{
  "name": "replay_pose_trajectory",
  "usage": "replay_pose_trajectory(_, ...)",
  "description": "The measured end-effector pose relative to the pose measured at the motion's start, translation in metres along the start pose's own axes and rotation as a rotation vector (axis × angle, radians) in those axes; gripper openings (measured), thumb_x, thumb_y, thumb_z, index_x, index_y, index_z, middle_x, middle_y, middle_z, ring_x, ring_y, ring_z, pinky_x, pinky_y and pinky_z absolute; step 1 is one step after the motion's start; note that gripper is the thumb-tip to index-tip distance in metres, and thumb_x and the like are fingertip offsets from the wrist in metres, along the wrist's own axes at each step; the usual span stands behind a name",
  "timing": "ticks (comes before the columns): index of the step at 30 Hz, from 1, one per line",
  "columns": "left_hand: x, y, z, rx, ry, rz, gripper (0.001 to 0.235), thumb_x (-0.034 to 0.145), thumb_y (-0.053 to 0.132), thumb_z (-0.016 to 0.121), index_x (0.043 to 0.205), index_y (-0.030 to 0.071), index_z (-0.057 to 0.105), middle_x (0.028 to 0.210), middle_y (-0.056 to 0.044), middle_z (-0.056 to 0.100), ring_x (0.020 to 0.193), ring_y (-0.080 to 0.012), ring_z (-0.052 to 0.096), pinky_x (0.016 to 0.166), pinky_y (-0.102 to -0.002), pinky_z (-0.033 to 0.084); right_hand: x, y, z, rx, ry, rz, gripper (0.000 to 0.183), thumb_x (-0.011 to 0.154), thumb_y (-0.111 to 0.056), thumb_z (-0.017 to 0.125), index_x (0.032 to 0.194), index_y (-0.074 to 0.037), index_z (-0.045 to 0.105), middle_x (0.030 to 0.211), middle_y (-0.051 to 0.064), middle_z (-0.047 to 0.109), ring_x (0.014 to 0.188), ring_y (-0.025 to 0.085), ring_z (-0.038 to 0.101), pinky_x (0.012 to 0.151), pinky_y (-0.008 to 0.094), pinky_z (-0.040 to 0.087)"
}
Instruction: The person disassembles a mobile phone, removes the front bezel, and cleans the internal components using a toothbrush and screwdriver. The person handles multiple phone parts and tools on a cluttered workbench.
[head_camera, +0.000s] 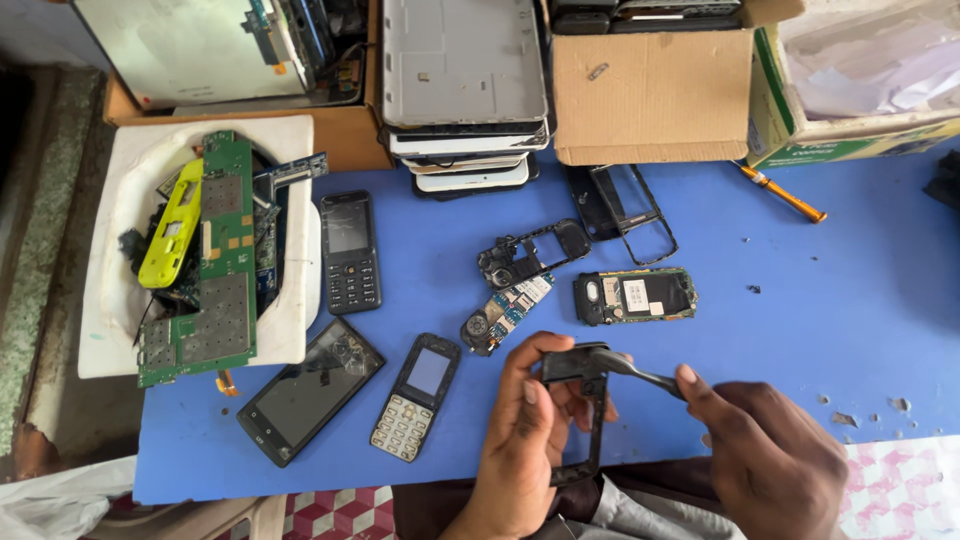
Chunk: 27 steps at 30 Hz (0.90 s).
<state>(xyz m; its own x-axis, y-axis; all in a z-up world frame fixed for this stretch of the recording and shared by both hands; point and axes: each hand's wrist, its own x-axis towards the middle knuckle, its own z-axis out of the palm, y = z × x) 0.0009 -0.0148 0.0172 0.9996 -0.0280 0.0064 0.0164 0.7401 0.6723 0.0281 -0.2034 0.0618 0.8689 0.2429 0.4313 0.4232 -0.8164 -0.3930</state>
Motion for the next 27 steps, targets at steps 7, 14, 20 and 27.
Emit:
replay_pose_trajectory(7, 0.004, -0.003, -0.002, -0.062, -0.029, -0.036, 0.04, 0.115, 0.032, 0.038, 0.145, 0.006, 0.041, 0.132, -0.027, 0.066, 0.102, -0.0229, 0.065, 0.097, -0.037, 0.052, -0.012, -0.002, 0.005, -0.022, -0.047, -0.095, 0.046, 0.077, 0.013, 0.067, 0.112, -0.013, 0.079, 0.082, 0.004, 0.07, 0.067, 0.016, 0.069, 0.06, 0.035, 0.055)
replay_pose_trajectory(14, 0.007, 0.0, -0.002, -0.047, -0.016, -0.013, 0.05, 0.112, 0.038, 0.04, 0.151, 0.006, 0.038, 0.14, -0.025, 0.062, 0.114, -0.0225, 0.062, 0.104, -0.04, 0.05, -0.024, 0.005, -0.002, -0.049, -0.115, -0.143, 0.047, 0.069, 0.01, 0.069, 0.106, -0.016, 0.08, 0.077, 0.005, 0.07, 0.064, 0.016, 0.07, 0.059, 0.035, 0.057)
replay_pose_trajectory(20, 0.005, 0.005, -0.004, -0.129, -0.003, -0.045, 0.057, 0.11, 0.041, 0.047, 0.154, 0.004, 0.039, 0.138, -0.023, 0.063, 0.125, -0.0295, 0.062, 0.109, -0.043, 0.047, -0.03, 0.009, 0.016, 0.12, 0.004, -0.086, 0.043, 0.072, 0.01, 0.073, 0.112, -0.009, 0.076, 0.081, 0.007, 0.071, 0.068, 0.015, 0.07, 0.062, 0.031, 0.055)
replay_pose_trajectory(27, 0.002, 0.006, -0.011, -0.229, 0.01, -0.045, 0.061, 0.109, 0.039, 0.049, 0.158, 0.006, 0.036, 0.139, -0.019, 0.061, 0.13, -0.03, 0.06, 0.113, -0.045, 0.045, -0.029, 0.001, 0.022, 0.228, 0.05, -0.059, 0.035, 0.089, 0.012, 0.068, 0.118, -0.008, 0.072, 0.095, 0.012, 0.072, 0.08, 0.019, 0.074, 0.066, 0.029, 0.059)
